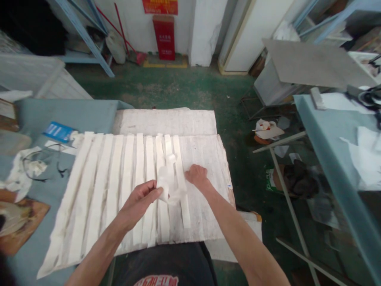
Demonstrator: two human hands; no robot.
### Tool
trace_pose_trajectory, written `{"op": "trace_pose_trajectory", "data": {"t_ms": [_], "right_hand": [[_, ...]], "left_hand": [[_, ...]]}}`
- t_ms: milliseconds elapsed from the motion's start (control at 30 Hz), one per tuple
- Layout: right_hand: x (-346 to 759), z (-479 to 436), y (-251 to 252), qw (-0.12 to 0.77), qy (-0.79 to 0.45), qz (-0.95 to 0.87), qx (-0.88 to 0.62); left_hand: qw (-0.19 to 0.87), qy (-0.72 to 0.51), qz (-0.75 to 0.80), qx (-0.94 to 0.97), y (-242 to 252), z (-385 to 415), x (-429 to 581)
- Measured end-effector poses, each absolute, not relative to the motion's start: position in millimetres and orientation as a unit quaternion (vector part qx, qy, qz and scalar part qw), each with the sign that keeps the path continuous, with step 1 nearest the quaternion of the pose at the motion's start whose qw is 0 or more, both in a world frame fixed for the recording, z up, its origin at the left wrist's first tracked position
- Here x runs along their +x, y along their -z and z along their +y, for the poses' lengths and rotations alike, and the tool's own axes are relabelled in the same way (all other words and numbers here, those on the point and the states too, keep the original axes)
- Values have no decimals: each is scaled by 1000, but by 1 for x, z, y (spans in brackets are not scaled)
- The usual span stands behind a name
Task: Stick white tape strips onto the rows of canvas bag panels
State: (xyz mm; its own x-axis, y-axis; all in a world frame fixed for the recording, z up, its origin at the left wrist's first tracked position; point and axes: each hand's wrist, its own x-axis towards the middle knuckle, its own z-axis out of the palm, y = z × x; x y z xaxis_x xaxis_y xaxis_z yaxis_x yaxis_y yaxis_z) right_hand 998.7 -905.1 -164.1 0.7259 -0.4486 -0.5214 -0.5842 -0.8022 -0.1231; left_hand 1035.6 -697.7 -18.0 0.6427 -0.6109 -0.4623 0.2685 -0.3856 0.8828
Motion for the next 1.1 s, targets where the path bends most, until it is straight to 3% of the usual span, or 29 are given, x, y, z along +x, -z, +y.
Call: {"op": "trace_pose_trajectory", "data": {"t_ms": [233,400,567,767,1100], "right_hand": [[1020,-892,156,159,-243,224,-931],[1020,-917,136,182,-165,255,-935],[1035,-926,131,275,-70,227,-932],[1057,-917,159,354,-49,209,-910],[1073,-911,172,331,-36,206,-920]], "left_hand": [[568,377,-122,721,21,-679,1075],[612,329,-101,712,20,-679,1101],[647,295,-32,703,10,-677,1098],[665,269,37,695,-12,-640,1058],[651,287,156,685,7,-591,988]]}}
